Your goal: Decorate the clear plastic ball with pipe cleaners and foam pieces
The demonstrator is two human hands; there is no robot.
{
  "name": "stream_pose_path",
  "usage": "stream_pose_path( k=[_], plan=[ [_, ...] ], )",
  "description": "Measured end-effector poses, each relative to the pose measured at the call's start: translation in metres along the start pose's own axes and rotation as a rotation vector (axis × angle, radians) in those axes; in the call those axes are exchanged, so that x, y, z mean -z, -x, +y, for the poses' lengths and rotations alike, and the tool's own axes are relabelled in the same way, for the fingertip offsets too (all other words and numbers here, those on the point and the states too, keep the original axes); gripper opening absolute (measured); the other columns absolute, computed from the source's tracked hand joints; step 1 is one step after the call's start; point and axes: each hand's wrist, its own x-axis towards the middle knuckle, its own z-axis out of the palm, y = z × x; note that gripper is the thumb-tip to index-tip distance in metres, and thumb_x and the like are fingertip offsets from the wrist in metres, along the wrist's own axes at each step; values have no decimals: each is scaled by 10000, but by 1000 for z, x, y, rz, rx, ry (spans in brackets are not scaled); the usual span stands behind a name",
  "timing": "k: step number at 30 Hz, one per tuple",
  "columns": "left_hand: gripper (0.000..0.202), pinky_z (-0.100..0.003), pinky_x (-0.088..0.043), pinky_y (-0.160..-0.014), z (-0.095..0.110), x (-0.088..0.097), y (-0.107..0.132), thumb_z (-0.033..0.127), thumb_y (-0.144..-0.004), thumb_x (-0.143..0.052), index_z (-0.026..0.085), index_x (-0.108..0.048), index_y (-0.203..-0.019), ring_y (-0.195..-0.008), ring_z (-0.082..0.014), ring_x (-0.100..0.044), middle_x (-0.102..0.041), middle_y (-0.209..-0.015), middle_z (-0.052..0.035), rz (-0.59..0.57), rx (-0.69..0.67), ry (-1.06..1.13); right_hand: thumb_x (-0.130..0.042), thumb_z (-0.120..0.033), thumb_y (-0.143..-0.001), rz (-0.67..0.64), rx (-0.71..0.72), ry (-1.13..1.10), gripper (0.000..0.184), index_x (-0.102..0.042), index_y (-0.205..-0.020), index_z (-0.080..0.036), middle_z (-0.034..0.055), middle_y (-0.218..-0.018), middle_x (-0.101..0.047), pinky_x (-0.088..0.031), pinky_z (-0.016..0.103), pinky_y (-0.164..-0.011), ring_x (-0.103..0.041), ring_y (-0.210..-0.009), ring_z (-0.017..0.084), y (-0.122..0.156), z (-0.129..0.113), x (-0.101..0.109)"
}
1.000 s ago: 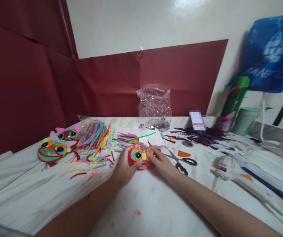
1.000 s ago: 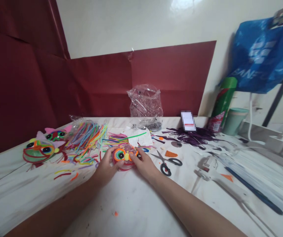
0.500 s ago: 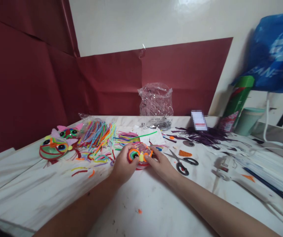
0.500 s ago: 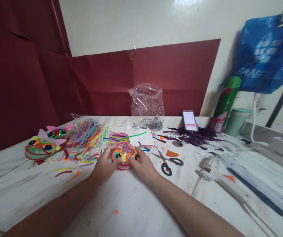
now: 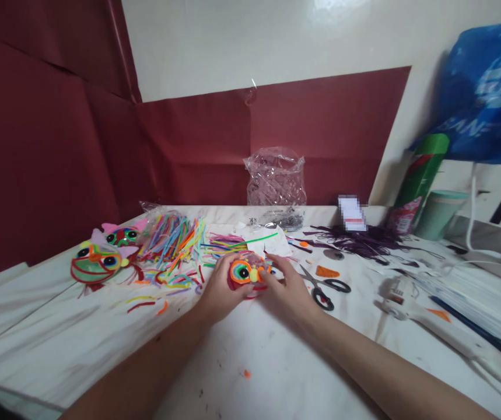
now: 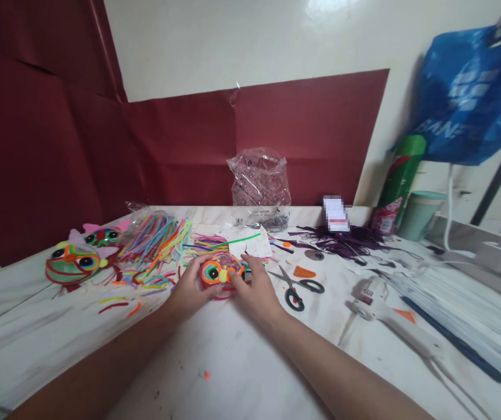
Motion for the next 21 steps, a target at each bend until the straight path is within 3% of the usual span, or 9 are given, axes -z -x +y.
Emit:
stream_pose_path(
  k=[3, 6, 11, 21],
  plan=[
    [581, -411, -333, -1018, -2, -1, 0, 184, -584, -725, 226, -529, -1130, -1155, -273, -474, -546, -1178, -64, 41, -3, -21, -541, -318, -772, 76, 199, 77, 175, -588, -897, -204, 104, -1043, -554, -514, 347, -707, -526, -994, 247, 3, -6, 1],
    [525, -392, -340, -1011, -3, -1, 0, 193, -622, -706, 221, -526, -1115, -1137, -259, -492, -553, -1172, -64, 26, 17, 33, -503, -285, -796, 34, 223, 118, 97, -563, -759, -218, 73, -867, -549, -500, 337, -668, -529, -870, 226, 6, -9, 1],
    [393, -370, -369, -974, -5, 0, -2, 234, -732, -618, 211, -519, -1111, -1098, -244, -523, -580, -1137, -67, -2, 43, 28, -538, -334, -785, 9, 188, 102, 126, -551, -748, -215, 64, -835, -555, -477, 344, -676, -521, -821, 225, 6, -6, -2],
    [531, -387, -342, -1000, -8, 5, -4, 262, -654, -697, 233, -532, -1158, -1163, -274, -463, -530, -1201, -74, 13, -41, -71, -546, -284, -744, 17, 131, 59, 72, -534, -745, -213, 54, -834, -554, -483, 362, -707, -533, -845, 230, 0, -3, -1]
  ],
)
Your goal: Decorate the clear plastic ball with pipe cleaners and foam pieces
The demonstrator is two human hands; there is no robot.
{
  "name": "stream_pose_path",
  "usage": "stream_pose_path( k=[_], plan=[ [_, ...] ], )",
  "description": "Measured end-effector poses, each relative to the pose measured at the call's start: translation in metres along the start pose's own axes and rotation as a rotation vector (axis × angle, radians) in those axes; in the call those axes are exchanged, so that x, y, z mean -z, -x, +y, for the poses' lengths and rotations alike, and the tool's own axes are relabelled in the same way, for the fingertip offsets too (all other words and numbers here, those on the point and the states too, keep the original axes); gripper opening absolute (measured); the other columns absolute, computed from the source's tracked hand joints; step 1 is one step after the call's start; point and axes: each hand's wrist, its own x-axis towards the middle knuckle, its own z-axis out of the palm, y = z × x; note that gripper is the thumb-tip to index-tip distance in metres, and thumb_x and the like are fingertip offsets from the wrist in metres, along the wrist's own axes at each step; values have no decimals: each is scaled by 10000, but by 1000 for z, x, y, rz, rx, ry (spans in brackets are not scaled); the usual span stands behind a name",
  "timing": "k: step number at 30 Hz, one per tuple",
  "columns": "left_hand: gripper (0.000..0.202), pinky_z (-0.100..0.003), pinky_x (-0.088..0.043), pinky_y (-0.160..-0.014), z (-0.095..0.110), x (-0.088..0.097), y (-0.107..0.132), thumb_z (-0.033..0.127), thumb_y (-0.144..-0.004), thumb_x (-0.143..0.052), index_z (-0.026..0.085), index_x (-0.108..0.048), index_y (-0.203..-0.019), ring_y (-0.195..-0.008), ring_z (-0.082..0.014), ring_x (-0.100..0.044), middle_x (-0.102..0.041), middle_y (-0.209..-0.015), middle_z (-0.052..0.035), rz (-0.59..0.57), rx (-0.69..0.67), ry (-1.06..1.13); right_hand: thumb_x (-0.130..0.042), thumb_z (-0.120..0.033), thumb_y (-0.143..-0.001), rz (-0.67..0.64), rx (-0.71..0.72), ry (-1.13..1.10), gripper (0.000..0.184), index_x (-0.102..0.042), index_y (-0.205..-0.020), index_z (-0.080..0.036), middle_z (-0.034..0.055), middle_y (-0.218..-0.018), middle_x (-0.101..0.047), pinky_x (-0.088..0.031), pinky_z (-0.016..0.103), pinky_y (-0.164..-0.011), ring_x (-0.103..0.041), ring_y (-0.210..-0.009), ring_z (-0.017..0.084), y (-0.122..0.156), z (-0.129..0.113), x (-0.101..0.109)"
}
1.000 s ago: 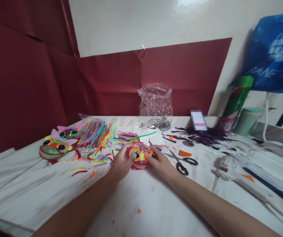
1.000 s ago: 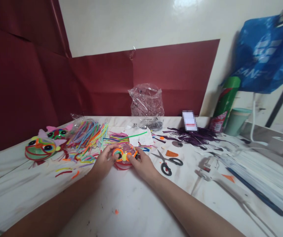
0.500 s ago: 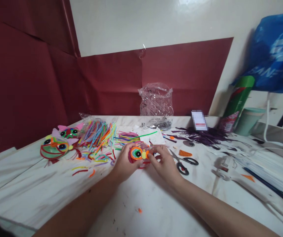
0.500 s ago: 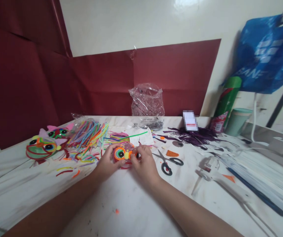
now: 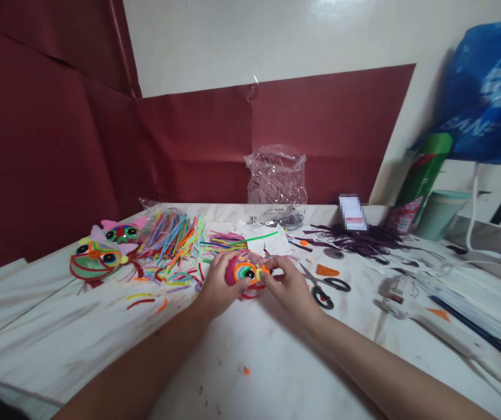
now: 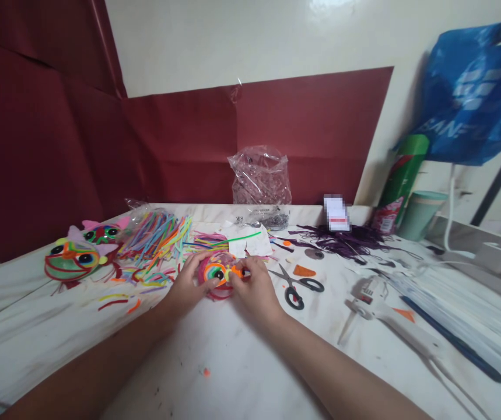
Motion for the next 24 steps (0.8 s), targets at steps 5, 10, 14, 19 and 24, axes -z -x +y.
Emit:
stream_pose_path(
  k=[5, 10, 14, 19, 24],
  plan=[
    [421, -400, -377, -950, 7, -2, 0, 288, -681, -663, 214, -519, -1071, -1089, -256, -505, -558, -1122, -71, 48, 113, -17, -558, -288, -755, 36, 42, -33, 78, -538, -750, -212, 49, -832, -518, -492, 359, -732, -522, -837, 214, 2, -1, 0],
    [430, -382, -380, -933, 14, -3, 0, 265, -642, -670, 199, -514, -1037, -1072, -242, -495, -535, -1081, -68, 101, 122, -74, -516, -231, -796, 10, 196, 18, 75, -519, -722, -217, 40, -793, -517, -466, 367, -753, -495, -830, 209, 9, -6, -4],
    [388, -364, -408, -878, 12, -3, -1, 323, -675, -655, 205, -481, -1002, -997, -226, -536, -563, -1006, -45, 65, 169, -31, -524, -197, -776, 8, 209, 45, 81, -507, -698, -215, 34, -762, -511, -454, 371, -738, -492, -800, 210, 8, -4, -7],
    [486, -368, -398, -906, 9, -8, -5, 347, -673, -677, 211, -450, -1080, -1037, -228, -533, -568, -1063, -54, 53, 236, 90, -523, -184, -767, 17, 216, 7, 54, -518, -720, -211, 40, -790, -517, -458, 376, -748, -501, -807, 207, 6, 0, -8],
    [389, -356, -391, -926, 16, -8, -7, 335, -715, -641, 196, -492, -1046, -1046, -217, -532, -585, -1064, -56, 30, 222, 149, -533, -146, -730, 52, 276, 56, 73, -521, -697, -210, 34, -769, -535, -451, 358, -735, -517, -784, 200, 7, -2, -9]
  ],
)
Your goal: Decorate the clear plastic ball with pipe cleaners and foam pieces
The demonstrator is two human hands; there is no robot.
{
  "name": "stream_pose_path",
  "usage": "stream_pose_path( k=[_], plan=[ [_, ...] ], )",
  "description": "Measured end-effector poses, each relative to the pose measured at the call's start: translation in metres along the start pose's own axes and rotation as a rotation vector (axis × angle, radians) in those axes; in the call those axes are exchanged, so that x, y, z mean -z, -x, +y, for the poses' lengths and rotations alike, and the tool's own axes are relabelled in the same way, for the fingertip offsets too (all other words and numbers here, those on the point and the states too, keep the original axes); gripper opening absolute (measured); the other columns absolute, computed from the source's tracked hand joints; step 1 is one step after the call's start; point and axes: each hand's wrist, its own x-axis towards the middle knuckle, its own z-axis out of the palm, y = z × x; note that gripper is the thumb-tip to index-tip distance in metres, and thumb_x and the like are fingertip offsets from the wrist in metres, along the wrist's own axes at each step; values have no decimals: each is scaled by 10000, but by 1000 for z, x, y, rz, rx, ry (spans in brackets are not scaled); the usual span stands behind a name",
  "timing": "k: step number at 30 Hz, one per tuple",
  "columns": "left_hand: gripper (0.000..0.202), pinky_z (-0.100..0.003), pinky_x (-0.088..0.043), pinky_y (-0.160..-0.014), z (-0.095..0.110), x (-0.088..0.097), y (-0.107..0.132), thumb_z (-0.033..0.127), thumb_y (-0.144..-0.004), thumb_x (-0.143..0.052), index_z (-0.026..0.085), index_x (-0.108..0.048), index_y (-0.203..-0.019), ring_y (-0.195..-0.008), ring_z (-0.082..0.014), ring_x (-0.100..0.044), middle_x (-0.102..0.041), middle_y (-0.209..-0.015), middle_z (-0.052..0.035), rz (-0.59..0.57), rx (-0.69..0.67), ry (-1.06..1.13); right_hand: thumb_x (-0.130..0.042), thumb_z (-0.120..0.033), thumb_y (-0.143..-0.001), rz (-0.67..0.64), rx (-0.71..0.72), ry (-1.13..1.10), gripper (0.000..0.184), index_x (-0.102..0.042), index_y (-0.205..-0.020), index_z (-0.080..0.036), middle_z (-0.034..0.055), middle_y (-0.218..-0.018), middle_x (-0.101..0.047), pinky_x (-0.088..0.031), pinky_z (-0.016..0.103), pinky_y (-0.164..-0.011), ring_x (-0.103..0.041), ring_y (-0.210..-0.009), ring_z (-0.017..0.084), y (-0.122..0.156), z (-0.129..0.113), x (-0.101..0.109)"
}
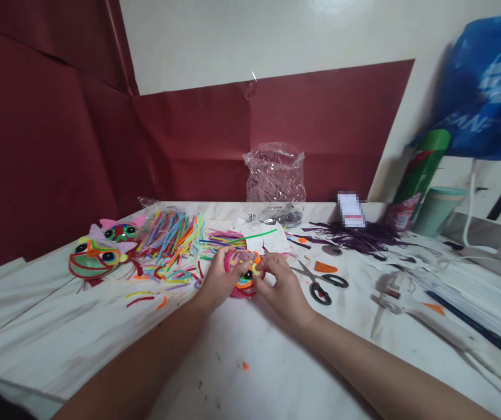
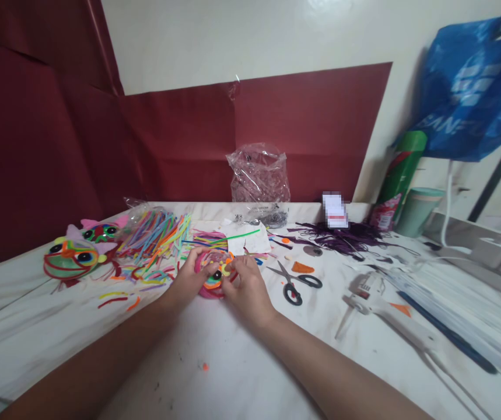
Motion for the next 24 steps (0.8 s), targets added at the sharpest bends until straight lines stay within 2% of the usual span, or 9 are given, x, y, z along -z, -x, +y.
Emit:
stream_pose_path(
  k=[5, 11, 18, 24],
  plan=[
    [357, -315, -451, -835, 7, -1, 4, 310, -715, -638, 209, -476, -1017, -920, -184, -582, -609, -962, -18, 4, 31, 53, -523, -139, -736, 14, 8, 0, 96, -518, -677, -213, 31, -751, -545, -441, 342, -725, -521, -768, 193, 0, -3, 1],
    [364, -316, -455, -840, 3, -4, 5, 301, -704, -640, 205, -479, -1016, -942, -184, -576, -602, -975, -21, 64, 48, 73, -529, -141, -718, 18, -68, -85, 119, -526, -623, -212, 26, -732, -555, -417, 349, -752, -517, -796, 198, -2, -1, 0],
    [398, -320, -460, -827, 5, -6, 7, 294, -673, -656, 195, -476, -1014, -914, -185, -577, -591, -959, -26, 68, 21, 52, -552, -145, -645, 78, -244, -234, 100, -534, -567, -205, 30, -767, -571, -397, 362, -787, -523, -824, 206, -2, 2, -5],
    [416, -294, -475, -789, 5, -7, 8, 272, -647, -668, 196, -462, -1000, -878, -169, -585, -590, -940, -13, 56, 46, 96, -547, -143, -624, 115, -237, -247, 100, -509, -558, -208, 15, -729, -560, -384, 346, -756, -520, -780, 198, 1, 1, -7]
  ],
)
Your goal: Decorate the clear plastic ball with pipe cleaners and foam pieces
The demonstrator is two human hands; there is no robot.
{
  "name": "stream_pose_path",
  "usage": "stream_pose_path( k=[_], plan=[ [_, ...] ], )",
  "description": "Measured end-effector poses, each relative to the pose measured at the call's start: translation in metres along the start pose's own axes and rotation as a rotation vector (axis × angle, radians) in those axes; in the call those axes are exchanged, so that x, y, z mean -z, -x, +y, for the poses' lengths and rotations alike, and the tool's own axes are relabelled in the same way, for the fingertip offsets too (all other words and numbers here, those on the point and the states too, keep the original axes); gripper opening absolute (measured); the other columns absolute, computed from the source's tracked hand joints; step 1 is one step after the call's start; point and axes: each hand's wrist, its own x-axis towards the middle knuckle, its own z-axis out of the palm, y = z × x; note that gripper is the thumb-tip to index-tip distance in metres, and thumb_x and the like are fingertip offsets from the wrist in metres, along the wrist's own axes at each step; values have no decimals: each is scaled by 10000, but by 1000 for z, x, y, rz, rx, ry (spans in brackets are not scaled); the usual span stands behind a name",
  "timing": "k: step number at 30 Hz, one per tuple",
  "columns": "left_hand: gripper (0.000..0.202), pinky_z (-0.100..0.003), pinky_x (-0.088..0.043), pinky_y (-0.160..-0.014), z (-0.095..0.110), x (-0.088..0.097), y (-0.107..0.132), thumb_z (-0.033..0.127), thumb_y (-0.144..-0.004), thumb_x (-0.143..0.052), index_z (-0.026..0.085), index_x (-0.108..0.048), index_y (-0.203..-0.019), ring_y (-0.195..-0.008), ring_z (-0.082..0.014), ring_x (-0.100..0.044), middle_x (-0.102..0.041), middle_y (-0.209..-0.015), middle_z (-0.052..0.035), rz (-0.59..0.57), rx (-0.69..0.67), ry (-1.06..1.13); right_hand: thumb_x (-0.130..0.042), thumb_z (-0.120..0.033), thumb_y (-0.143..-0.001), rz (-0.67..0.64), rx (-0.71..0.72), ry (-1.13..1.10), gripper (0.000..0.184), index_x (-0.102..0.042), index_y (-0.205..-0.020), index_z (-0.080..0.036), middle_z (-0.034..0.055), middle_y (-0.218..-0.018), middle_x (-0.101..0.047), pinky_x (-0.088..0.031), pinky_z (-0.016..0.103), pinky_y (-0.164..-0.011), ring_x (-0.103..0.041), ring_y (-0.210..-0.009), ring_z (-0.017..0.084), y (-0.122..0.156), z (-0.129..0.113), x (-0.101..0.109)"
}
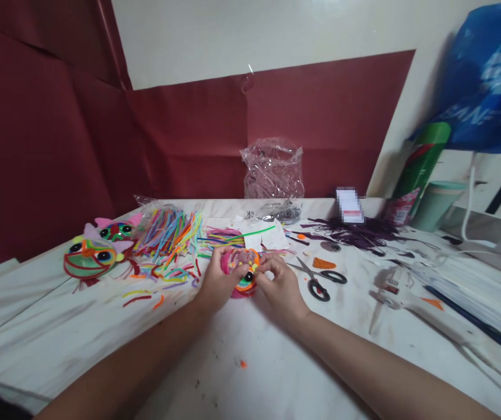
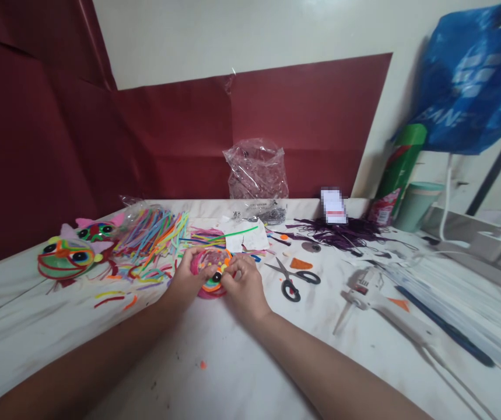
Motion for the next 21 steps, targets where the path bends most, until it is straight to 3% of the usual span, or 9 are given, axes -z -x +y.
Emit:
stream_pose_path(
  k=[15, 19, 21],
  plan=[
    [450, -307, -477, -789, 0, 0, -3, 292, -618, -703, 203, -482, -1000, -885, -191, -588, -592, -918, -9, -31, 15, 15, -539, -120, -648, -48, 40, 53, 151, -477, -545, -213, 7, -703, -545, -404, 353, -751, -514, -769, 191, -1, -1, 3],
    [398, -293, -459, -809, -6, 10, -11, 313, -665, -682, 199, -505, -1002, -923, -179, -581, -604, -964, -20, -34, 52, 110, -589, -209, -690, -127, 2, -63, 45, -544, -686, -207, 28, -781, -586, -460, 370, -777, -571, -807, 198, -7, -2, 6],
    [388, -297, -456, -806, -12, 17, -16, 334, -673, -682, 197, -511, -993, -912, -174, -588, -609, -979, -26, -48, 68, 171, -591, -250, -714, -132, -17, -114, 135, -564, -839, -209, 49, -896, -611, -478, 376, -813, -595, -869, 201, -11, -2, 11]
  ],
)
